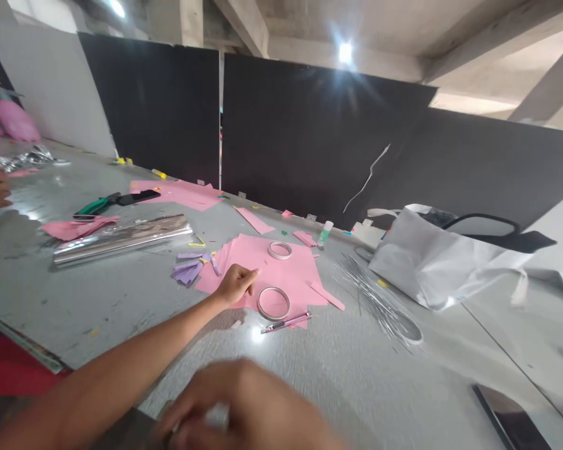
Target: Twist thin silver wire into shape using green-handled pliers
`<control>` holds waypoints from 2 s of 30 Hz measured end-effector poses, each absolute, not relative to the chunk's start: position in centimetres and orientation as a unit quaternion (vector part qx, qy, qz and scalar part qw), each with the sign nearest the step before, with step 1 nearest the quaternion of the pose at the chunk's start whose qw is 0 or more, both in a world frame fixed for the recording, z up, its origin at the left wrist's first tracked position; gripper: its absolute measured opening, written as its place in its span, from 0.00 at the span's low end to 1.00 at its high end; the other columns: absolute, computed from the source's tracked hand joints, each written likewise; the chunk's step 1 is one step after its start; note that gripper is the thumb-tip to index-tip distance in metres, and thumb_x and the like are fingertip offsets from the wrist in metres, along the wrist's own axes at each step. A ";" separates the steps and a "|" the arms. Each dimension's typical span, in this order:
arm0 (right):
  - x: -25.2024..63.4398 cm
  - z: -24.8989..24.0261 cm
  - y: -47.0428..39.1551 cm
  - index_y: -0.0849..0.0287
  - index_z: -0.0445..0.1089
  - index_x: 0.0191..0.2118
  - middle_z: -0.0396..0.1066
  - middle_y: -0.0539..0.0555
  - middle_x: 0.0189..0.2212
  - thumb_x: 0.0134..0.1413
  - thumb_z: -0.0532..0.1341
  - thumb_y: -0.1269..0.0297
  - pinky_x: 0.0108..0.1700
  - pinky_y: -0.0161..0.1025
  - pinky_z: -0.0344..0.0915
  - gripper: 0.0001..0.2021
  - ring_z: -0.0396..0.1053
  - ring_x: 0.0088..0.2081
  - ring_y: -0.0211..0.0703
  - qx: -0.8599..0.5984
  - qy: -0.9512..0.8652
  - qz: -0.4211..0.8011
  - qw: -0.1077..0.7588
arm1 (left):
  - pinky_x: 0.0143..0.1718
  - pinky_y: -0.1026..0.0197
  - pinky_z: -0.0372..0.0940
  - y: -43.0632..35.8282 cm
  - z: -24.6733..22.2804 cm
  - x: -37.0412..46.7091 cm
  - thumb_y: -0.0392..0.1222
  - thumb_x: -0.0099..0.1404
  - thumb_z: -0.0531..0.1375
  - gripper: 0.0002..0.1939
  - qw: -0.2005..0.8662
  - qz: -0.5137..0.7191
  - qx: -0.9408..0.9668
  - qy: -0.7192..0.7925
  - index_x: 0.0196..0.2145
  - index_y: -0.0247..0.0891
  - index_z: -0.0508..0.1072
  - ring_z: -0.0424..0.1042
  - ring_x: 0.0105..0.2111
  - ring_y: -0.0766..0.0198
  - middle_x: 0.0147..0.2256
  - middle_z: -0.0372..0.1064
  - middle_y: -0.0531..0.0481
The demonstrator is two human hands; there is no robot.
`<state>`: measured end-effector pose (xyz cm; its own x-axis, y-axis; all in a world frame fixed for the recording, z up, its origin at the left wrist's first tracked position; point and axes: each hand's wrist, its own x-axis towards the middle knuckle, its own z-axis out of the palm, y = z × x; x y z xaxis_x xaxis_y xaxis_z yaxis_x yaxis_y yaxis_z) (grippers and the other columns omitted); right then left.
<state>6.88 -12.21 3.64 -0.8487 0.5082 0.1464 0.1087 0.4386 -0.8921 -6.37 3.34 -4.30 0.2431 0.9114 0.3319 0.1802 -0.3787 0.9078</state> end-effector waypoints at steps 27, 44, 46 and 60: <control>12.7 -4.1 -0.3 0.56 0.74 0.36 0.74 0.52 0.27 0.56 0.52 0.60 0.32 0.35 0.59 0.14 0.69 0.29 0.42 -0.610 -0.695 0.083 0.371 | 0.32 0.64 0.61 5.1 -3.2 -9.8 0.51 0.66 0.46 0.24 0.238 0.534 0.673 0.453 0.26 0.36 0.75 0.69 0.28 0.65 0.26 0.71 0.49; 13.3 -4.6 0.7 0.58 0.76 0.43 0.73 0.57 0.42 0.50 0.53 0.76 0.46 0.38 0.58 0.19 0.67 0.45 0.46 -0.665 -0.716 0.051 0.205 | 0.49 0.54 0.61 3.8 -3.2 -7.6 0.40 0.63 0.59 0.09 0.066 0.212 0.894 0.389 0.40 0.42 0.78 0.69 0.45 0.56 0.43 0.74 0.48; 13.3 -4.8 0.9 0.59 0.76 0.42 0.74 0.57 0.38 0.51 0.53 0.75 0.43 0.37 0.59 0.18 0.68 0.41 0.45 -0.658 -0.721 0.059 0.209 | 0.51 0.52 0.60 4.3 -2.4 -8.7 0.37 0.63 0.56 0.13 0.014 0.221 0.849 0.480 0.44 0.42 0.76 0.68 0.47 0.54 0.47 0.72 0.46; 13.6 -4.9 1.0 0.60 0.77 0.40 0.76 0.56 0.36 0.50 0.54 0.75 0.40 0.33 0.60 0.16 0.70 0.39 0.42 -0.652 -0.719 0.081 0.224 | 0.52 0.39 0.56 6.9 -2.0 -17.4 0.55 0.60 0.55 0.25 0.008 0.128 0.644 0.755 0.52 0.43 0.71 0.57 0.58 0.36 0.57 0.61 0.35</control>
<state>13.63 1.05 -4.85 -0.0480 0.9750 0.2171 0.9024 0.1355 -0.4091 -17.35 6.95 -1.96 -0.1712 0.9734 0.1526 0.9694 0.1387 0.2026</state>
